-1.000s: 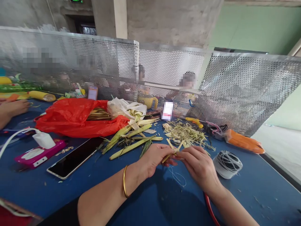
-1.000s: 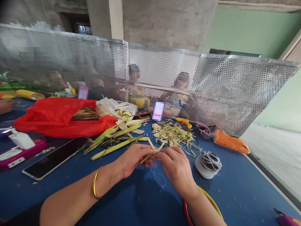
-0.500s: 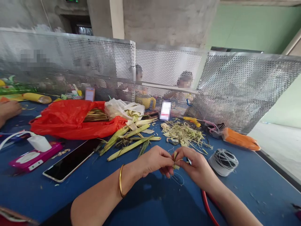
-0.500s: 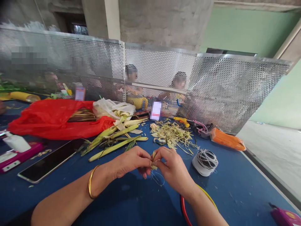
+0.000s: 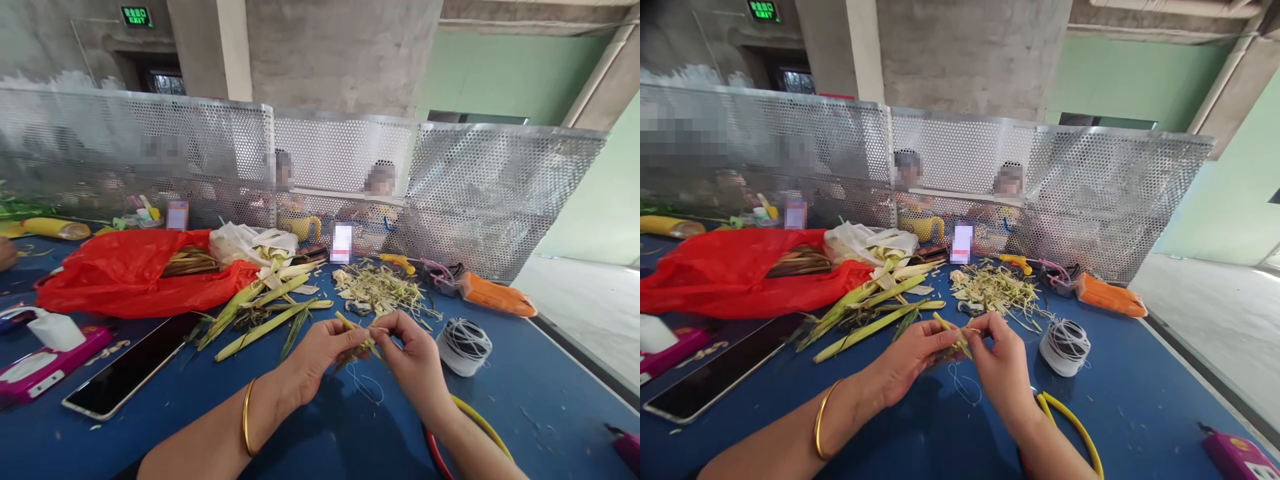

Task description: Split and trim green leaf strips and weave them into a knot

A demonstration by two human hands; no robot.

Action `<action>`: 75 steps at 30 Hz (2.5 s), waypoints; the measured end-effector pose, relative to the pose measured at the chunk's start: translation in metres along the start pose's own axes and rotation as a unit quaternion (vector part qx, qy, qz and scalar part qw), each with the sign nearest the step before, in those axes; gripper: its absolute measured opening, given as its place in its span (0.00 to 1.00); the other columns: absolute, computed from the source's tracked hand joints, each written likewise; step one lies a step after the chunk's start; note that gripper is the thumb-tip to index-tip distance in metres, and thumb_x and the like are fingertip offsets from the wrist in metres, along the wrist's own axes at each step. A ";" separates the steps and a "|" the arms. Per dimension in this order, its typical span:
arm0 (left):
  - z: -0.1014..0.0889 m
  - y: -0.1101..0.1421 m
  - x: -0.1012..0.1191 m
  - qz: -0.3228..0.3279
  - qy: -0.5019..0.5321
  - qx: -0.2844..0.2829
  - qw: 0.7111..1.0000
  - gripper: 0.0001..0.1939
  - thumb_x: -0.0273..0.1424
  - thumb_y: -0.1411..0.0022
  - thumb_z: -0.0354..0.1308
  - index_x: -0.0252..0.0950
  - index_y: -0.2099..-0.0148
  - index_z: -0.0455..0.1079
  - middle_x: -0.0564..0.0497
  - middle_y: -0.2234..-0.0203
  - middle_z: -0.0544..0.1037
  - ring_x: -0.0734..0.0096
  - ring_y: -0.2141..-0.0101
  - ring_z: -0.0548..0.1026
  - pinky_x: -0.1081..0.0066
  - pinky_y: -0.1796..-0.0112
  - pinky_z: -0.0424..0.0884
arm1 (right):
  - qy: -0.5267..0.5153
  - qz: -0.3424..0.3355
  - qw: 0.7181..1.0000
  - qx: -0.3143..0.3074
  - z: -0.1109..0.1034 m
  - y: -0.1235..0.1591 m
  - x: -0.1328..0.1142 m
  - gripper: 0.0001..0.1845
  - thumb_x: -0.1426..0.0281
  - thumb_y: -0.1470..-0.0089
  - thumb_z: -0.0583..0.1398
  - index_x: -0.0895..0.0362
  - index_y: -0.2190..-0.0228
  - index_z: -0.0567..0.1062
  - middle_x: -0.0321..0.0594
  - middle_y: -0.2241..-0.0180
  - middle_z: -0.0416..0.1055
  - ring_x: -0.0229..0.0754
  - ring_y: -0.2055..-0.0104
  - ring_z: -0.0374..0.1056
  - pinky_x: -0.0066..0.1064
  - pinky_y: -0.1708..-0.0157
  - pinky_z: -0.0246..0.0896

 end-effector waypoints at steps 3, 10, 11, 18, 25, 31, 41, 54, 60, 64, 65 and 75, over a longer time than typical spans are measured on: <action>0.004 0.000 -0.016 -0.057 0.066 -0.004 0.996 0.17 0.37 0.54 0.71 0.34 0.65 0.72 0.51 0.72 0.78 0.68 0.68 0.78 0.69 0.60 0.70 | 0.032 -0.021 0.999 0.014 0.002 0.005 -0.003 0.06 0.68 0.44 0.57 0.54 0.73 0.71 0.36 0.73 0.73 0.41 0.69 0.69 0.30 0.67 0.61; 0.007 0.004 -0.023 -0.091 0.144 0.011 0.985 0.13 0.28 0.48 0.67 0.34 0.61 0.69 0.50 0.72 0.79 0.69 0.70 0.79 0.68 0.62 0.74 | 0.083 -0.058 0.993 0.057 -0.001 0.008 -0.004 0.05 0.68 0.45 0.59 0.53 0.72 0.72 0.38 0.69 0.75 0.45 0.62 0.69 0.36 0.58 0.59; 0.006 0.004 -0.022 -0.090 0.146 0.015 0.985 0.11 0.28 0.47 0.66 0.34 0.61 0.69 0.51 0.72 0.79 0.70 0.71 0.79 0.69 0.62 0.74 | 0.070 -0.053 0.995 0.053 -0.001 0.008 -0.003 0.05 0.68 0.45 0.59 0.53 0.72 0.73 0.38 0.69 0.75 0.45 0.62 0.69 0.36 0.58 0.60; 0.002 0.002 -0.021 -0.073 0.160 0.037 0.984 0.10 0.24 0.50 0.65 0.36 0.64 0.69 0.52 0.74 0.78 0.75 0.72 0.76 0.71 0.63 0.74 | -0.077 0.070 0.995 0.011 0.006 0.002 0.009 0.08 0.66 0.50 0.61 0.56 0.77 0.73 0.38 0.74 0.75 0.43 0.69 0.70 0.34 0.64 0.63; 0.000 0.001 -0.011 -0.019 0.084 0.038 0.996 0.11 0.26 0.54 0.66 0.35 0.68 0.68 0.53 0.76 0.76 0.74 0.72 0.75 0.72 0.63 0.71 | -0.056 0.071 0.996 -0.019 0.006 -0.002 0.008 0.08 0.66 0.50 0.62 0.56 0.67 0.74 0.34 0.76 0.71 0.39 0.73 0.67 0.30 0.70 0.63; -0.003 0.002 0.000 0.001 -0.003 0.031 1.000 0.10 0.28 0.54 0.66 0.36 0.69 0.68 0.53 0.76 0.75 0.71 0.71 0.74 0.68 0.62 0.71 | 0.126 -0.106 0.976 -0.144 0.014 -0.002 -0.020 0.11 0.70 0.40 0.55 0.53 0.66 0.79 0.39 0.68 0.74 0.41 0.64 0.70 0.30 0.64 0.63; -0.002 -0.002 -0.008 -0.032 -0.027 -0.013 0.999 0.10 0.35 0.52 0.68 0.33 0.68 0.75 0.49 0.71 0.78 0.70 0.70 0.75 0.68 0.59 0.70 | 0.168 -0.159 0.967 -0.111 0.011 0.001 -0.031 0.12 0.73 0.40 0.54 0.55 0.73 0.75 0.37 0.73 0.71 0.39 0.68 0.67 0.29 0.67 0.60; -0.002 -0.003 0.007 0.032 -0.099 0.026 0.994 0.08 0.32 0.49 0.62 0.32 0.74 0.75 0.50 0.79 0.75 0.70 0.73 0.72 0.69 0.65 0.69 | 0.194 -0.181 0.960 -0.091 0.013 0.002 -0.032 0.10 0.74 0.40 0.55 0.54 0.69 0.75 0.37 0.72 0.73 0.40 0.67 0.68 0.31 0.63 0.60; -0.005 -0.003 0.008 0.041 -0.113 0.034 0.992 0.10 0.34 0.49 0.62 0.32 0.76 0.73 0.50 0.80 0.74 0.69 0.74 0.71 0.68 0.65 0.68 | 0.264 -0.298 0.910 -0.116 0.021 0.010 -0.044 0.12 0.75 0.37 0.52 0.55 0.59 0.74 0.42 0.65 0.75 0.42 0.63 0.69 0.37 0.57 0.61; -0.003 -0.002 0.004 0.009 -0.075 0.018 0.997 0.10 0.34 0.50 0.62 0.34 0.78 0.72 0.51 0.80 0.73 0.69 0.74 0.70 0.70 0.66 0.67 | 0.297 -0.361 0.874 -0.132 0.024 0.018 -0.047 0.13 0.74 0.37 0.51 0.56 0.57 0.74 0.45 0.61 0.74 0.44 0.60 0.67 0.40 0.53 0.62; -0.003 -0.002 0.001 -0.007 -0.063 0.015 0.998 0.10 0.34 0.50 0.62 0.35 0.78 0.72 0.51 0.80 0.73 0.69 0.73 0.70 0.70 0.66 0.67 | 0.300 -0.368 0.870 -0.132 0.024 0.019 -0.047 0.13 0.74 0.37 0.51 0.56 0.57 0.74 0.45 0.61 0.74 0.44 0.59 0.67 0.40 0.53 0.62; 0.002 -0.003 -0.002 -0.022 -0.085 -0.039 0.995 0.11 0.37 0.49 0.65 0.33 0.71 0.76 0.49 0.76 0.76 0.69 0.71 0.72 0.69 0.63 0.67 | 0.244 -0.260 0.923 -0.145 0.017 0.003 -0.036 0.13 0.76 0.39 0.51 0.56 0.70 0.72 0.39 0.70 0.72 0.40 0.67 0.66 0.36 0.59 0.60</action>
Point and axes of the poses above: each hand's wrist, its own y-axis away from the middle knuckle, its own z-axis out of the palm, x = y × z, the point moved 9 cm from there along -y, towards the middle knuckle
